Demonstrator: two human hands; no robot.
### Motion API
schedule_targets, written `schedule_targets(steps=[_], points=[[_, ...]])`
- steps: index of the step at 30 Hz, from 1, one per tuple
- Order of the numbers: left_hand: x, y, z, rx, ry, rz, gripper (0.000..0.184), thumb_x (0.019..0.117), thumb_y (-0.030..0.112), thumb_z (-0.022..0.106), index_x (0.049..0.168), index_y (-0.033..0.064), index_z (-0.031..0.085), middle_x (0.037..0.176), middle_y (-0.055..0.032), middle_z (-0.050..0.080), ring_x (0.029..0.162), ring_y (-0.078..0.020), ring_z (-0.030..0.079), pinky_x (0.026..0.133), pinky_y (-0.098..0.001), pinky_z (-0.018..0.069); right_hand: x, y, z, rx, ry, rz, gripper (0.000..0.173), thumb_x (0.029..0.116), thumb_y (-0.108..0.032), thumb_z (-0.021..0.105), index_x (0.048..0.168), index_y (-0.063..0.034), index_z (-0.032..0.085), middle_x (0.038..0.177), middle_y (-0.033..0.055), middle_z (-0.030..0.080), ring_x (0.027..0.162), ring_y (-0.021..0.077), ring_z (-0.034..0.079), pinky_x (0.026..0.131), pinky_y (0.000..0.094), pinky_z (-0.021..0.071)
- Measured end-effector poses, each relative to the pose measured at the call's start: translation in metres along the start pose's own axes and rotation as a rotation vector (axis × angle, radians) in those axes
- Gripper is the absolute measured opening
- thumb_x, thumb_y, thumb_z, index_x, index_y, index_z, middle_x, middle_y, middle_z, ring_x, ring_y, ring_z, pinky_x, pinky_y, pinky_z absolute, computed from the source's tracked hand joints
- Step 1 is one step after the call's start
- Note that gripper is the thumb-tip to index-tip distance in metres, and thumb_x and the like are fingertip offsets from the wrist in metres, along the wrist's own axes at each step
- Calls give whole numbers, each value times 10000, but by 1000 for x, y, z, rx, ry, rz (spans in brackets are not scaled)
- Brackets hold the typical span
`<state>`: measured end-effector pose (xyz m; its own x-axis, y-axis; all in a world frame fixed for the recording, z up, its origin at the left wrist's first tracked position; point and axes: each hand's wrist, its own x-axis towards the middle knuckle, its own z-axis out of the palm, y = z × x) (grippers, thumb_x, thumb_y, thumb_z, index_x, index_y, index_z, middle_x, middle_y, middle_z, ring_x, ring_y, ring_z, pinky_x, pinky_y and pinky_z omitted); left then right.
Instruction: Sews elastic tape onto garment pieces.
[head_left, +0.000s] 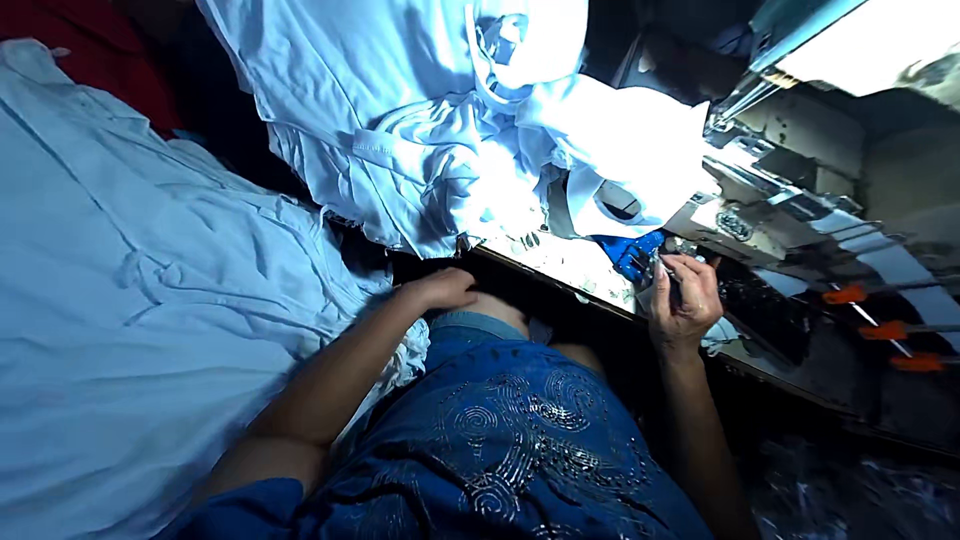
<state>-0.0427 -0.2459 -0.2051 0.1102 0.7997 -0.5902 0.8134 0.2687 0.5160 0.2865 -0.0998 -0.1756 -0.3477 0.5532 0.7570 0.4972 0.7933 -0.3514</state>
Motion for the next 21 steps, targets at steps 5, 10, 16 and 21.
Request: schedule_targets(steps=[5, 10, 16, 21], points=[[-56, 47, -63, -222, 122, 674, 365, 1050, 289, 536, 1248, 22, 687, 1160, -58, 728, 1074, -46, 667, 982, -258, 513, 15, -21, -15, 180, -10, 76, 202, 962, -76, 622, 938, 81, 747, 961, 209, 727, 953, 209, 708, 895, 269, 561], [-49, 110, -102, 52, 878, 991, 212, 979, 143, 582, 993, 23, 756, 984, -66, 755, 981, -90, 692, 918, -218, 527, 18, -44, 7, 350, -65, 104, 202, 966, -105, 627, 969, 56, 749, 1000, 163, 726, 931, 123, 703, 865, 222, 574], [8, 140, -99, 588, 796, 1224, 218, 996, 98, 537, 1014, 30, 743, 1033, -123, 750, 1040, -264, 710, 950, -396, 542, 23, -56, 19, 319, -121, 94, 224, 960, -107, 641, 1043, 75, 742, 1061, 205, 711, 859, 136, 706, 805, 211, 581], [34, 102, -118, 960, 973, 1098, 263, 1027, 48, 478, 1097, 22, 730, 1327, -109, 688, 1286, -261, 614, 1048, -460, 451, 26, -58, 23, 372, -193, 156, 258, 954, -118, 661, 1099, 84, 728, 1097, 215, 699, 791, 134, 697, 729, 225, 592]])
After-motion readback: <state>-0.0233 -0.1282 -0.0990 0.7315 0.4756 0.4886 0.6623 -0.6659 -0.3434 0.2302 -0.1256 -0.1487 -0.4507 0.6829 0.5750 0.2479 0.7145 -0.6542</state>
